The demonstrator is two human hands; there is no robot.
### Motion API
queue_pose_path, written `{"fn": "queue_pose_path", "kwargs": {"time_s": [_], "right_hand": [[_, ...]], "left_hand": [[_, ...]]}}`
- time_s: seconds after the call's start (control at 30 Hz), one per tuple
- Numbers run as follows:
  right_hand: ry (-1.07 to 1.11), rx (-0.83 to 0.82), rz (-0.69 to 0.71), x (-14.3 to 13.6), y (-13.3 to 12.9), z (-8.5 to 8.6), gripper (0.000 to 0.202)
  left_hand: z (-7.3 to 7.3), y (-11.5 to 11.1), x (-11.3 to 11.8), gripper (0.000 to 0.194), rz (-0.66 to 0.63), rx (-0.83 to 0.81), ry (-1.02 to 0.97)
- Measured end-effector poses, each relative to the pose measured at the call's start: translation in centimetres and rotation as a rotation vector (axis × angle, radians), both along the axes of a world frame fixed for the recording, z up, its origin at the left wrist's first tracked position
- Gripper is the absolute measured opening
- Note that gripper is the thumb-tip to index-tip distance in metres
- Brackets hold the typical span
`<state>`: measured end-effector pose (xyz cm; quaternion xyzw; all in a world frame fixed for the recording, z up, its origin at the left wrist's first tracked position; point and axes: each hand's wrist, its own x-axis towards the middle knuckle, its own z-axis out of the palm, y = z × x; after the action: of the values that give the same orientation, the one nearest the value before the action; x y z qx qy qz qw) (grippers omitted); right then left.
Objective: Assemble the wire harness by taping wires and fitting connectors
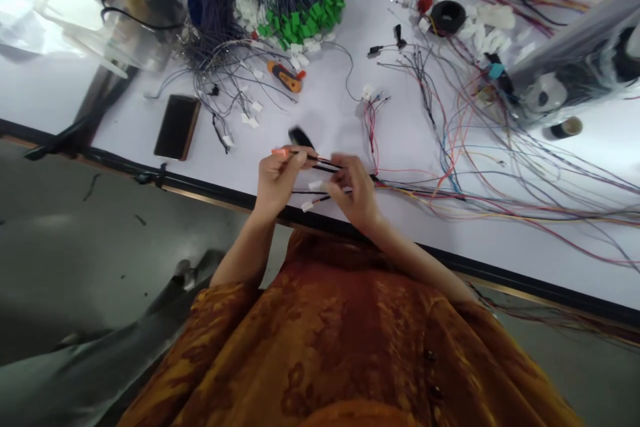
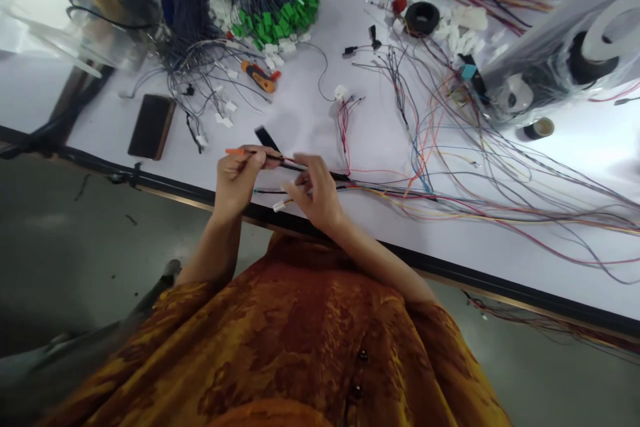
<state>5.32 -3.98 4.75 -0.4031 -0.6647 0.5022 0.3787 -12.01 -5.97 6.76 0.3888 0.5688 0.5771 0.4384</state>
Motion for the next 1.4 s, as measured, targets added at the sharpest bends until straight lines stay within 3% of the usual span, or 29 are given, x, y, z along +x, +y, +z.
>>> {"fn": "queue_pose_path", "kwargs": {"time_s": [0.07,0.13,0.23,0.37,0.43,0.53,0.63,0.7,0.77,0.87,0.97,1.03,1.1,1.17,1.23,1.3,1.4], "right_hand": [[0.179,-0.238,-0.074,-1.3,1.6,0.7,0.056],[0.31,-0.432,-0.101,-2.2,3.0,1.1,0.059],[0.452,-0.572,-0.083,-2.1,4.2,1.4,0.054],[0.468,-0.685,0.003,-0.8,5.2,1.5,0.044],[0.396,-0.636,-0.048,-0.1,5.3,1.3,0.042],[0.207,-0.329,-0.107,1.1,3.7,0.4,0.041],[-0.038,0.047,-0.001,2.5,0.7,-0.6,0.041],[-0.099,0.149,0.074,2.7,-0.6,-0.8,0.039],[-0.003,0.077,0.028,1.7,-0.4,-0.7,0.043],[0.253,-0.217,-0.141,-0.8,2.5,-0.7,0.058],[0.357,-0.44,-0.191,-1.5,5.1,-1.7,0.051],[0.318,-0.372,-0.184,-0.1,4.6,-2.5,0.043],[0.178,-0.12,-0.134,2.1,2.4,-3.1,0.041],[-0.02,0.15,-0.035,3.9,-0.1,-3.0,0.037],[-0.098,0.253,-0.001,4.2,-1.4,-2.3,0.029],[0.023,0.132,-0.081,3.0,-0.8,-1.3,0.028],[0.307,-0.259,-0.196,0.4,2.7,-0.4,0.047]], "left_hand": [[0.9,-0.5,0.5,0.014,-0.108,0.066,0.153],[1.2,-0.6,0.9,0.01,-0.125,0.12,0.23],[0.9,-0.3,1.2,0.013,-0.037,0.155,0.234],[0.6,0.0,1.3,0.021,-0.079,0.15,0.189],[0.4,0.2,1.2,0.024,-0.047,0.181,0.168],[-0.5,1.0,0.8,0.029,0.069,0.142,0.088],[-1.4,1.7,0.4,0.032,0.139,0.025,-0.038],[-1.2,1.8,0.3,0.033,0.135,0.0,-0.068],[-0.2,1.4,0.5,0.033,0.071,0.033,0.011],[1.3,0.5,1.0,0.033,-0.103,0.156,0.262],[1.1,0.5,1.2,0.035,-0.111,0.229,0.341],[-0.1,1.3,1.1,0.038,0.005,0.196,0.255],[-1.5,2.2,1.0,0.04,0.102,0.131,0.16],[-2.3,2.8,1.0,0.041,0.125,0.085,0.098],[-2.0,2.8,1.2,0.04,0.092,0.078,0.07],[-0.9,2.3,1.5,0.037,0.002,0.104,0.108],[0.4,1.0,1.7,0.031,-0.13,0.171,0.247]]}}
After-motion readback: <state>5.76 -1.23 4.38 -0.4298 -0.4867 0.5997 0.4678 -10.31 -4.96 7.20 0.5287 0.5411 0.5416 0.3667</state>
